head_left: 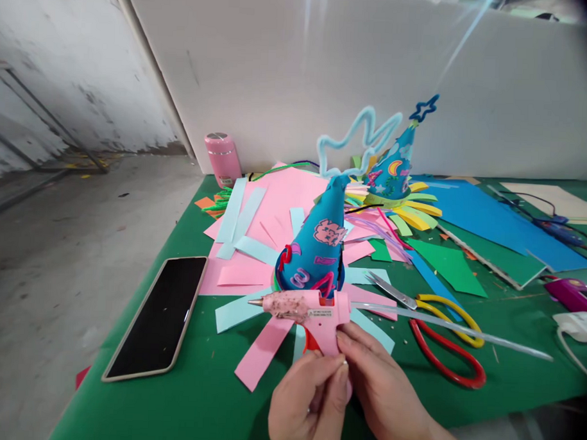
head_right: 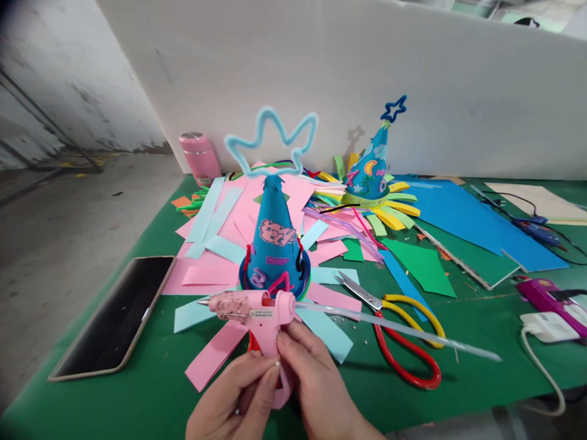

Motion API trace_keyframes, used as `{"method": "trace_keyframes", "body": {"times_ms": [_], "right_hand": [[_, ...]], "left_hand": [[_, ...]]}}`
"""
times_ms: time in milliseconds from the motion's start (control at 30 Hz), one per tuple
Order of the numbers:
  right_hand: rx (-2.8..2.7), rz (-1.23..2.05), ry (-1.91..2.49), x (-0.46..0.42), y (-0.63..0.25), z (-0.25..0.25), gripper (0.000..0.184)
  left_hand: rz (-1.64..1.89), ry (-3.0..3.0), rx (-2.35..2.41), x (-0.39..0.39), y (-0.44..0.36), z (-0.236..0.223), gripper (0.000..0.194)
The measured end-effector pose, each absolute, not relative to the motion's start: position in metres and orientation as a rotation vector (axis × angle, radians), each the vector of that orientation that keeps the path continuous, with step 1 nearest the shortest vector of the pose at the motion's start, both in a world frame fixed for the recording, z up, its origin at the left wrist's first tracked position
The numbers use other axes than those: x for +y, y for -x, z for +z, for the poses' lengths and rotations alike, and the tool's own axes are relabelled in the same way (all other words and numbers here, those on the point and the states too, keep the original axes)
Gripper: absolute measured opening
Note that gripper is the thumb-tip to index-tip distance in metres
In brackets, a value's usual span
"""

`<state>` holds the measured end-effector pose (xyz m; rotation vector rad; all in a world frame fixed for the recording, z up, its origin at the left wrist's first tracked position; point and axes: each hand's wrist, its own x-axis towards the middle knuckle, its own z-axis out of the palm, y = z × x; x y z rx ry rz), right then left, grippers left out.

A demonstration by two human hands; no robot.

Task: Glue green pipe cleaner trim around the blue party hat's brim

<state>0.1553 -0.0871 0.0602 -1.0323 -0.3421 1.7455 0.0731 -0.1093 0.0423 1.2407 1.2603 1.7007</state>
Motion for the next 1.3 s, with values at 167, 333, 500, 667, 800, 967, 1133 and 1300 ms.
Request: {"method": "trace_keyframes", "body": {"times_ms": [167, 333, 500, 667, 800, 967, 1133, 1300], "right_hand": [[-0.265, 1.783, 0.959, -0.084, -0.153, 0.065, 0.014], [-0.329, 1.738, 0.858, -0.081, -0.155, 0.065, 0.012], [-0.396, 1.742, 0.840, -0.079, -0.152, 0.067, 0.013], [-0.439, 1.773, 0.877, -0.081, -0.148, 0.068, 0.016], [-0.427, 1.755, 0.935, -0.082, -0.145, 0.069, 0.021], [-0.394, 1.751, 0.973, -0.081, -0.144, 0.071, 0.024], [-0.390, 1.726, 0.953, -0.081, -0.143, 0.071, 0.021], [-0.410, 1.721, 0.993, -0.081, -0.142, 0.068, 0.025]], "left_hand": [[1.682, -0.975, 1.359, -0.112, -0.076, 0.046, 0.010], [1.552, -0.633, 1.356, -0.113, -0.069, 0.042, 0.008], [1.326, -0.202, 1.055, -0.102, -0.064, 0.047, 0.021], [1.291, -0.084, 1.029, -0.097, -0.067, 0.038, 0.017], [1.339, -0.150, 1.199, -0.101, -0.066, 0.011, 0.016], [1.327, -0.534, 1.197, -0.102, -0.062, 0.008, 0.025], [1.338, -0.750, 1.203, -0.103, -0.055, 0.020, 0.025], [1.339, -0.743, 1.241, -0.103, -0.052, 0.021, 0.026]]}}
